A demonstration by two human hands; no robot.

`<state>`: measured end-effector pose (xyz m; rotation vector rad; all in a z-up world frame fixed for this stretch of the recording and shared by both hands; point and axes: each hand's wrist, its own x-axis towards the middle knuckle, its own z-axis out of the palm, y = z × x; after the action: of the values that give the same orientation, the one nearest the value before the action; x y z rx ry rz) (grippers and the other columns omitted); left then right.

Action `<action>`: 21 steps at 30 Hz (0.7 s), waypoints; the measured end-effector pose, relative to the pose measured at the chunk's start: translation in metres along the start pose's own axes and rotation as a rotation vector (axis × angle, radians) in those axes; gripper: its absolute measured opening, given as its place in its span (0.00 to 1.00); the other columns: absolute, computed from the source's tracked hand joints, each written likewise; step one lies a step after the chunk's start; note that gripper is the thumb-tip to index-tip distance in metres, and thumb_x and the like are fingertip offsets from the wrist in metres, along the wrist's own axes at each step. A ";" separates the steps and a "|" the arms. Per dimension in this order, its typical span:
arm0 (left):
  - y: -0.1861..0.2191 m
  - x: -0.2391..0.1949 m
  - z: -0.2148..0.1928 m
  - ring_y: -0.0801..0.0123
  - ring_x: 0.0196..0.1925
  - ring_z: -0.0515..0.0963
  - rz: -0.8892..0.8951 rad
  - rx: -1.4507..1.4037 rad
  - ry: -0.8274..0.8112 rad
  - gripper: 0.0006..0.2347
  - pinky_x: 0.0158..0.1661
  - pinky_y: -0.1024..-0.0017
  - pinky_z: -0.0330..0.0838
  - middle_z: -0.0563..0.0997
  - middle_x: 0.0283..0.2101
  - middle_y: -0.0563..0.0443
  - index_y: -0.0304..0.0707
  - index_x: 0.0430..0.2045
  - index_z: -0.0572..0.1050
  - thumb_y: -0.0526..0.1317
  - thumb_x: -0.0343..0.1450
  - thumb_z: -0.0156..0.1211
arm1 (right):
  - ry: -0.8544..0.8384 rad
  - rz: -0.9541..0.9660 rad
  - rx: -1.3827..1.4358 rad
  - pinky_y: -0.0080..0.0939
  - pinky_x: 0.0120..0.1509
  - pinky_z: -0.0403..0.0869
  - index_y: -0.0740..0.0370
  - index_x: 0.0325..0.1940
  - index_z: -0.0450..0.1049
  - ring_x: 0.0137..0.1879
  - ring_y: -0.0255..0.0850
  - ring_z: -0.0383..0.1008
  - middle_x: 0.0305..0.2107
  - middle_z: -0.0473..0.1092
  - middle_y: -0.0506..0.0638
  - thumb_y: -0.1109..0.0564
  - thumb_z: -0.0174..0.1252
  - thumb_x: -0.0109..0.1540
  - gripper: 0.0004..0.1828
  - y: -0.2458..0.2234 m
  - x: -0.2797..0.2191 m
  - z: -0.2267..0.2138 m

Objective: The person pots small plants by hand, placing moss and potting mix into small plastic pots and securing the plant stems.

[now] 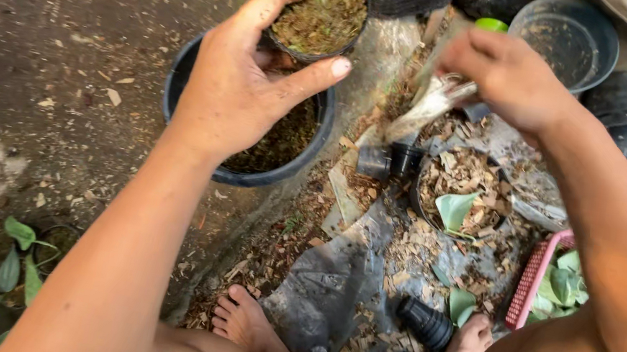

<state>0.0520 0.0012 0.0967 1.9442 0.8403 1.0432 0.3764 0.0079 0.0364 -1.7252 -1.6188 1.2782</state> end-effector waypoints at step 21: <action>0.021 -0.020 -0.010 0.72 0.58 0.81 -0.190 0.033 -0.039 0.25 0.52 0.71 0.83 0.77 0.64 0.51 0.40 0.63 0.68 0.35 0.71 0.72 | -0.387 0.465 -0.889 0.51 0.61 0.77 0.48 0.47 0.76 0.54 0.46 0.78 0.44 0.77 0.50 0.57 0.64 0.61 0.11 0.184 -0.088 0.073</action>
<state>0.0387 -0.0221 0.1113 1.8642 1.0043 0.8818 0.4221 -0.1331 -0.1218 -2.6195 -2.3346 1.2173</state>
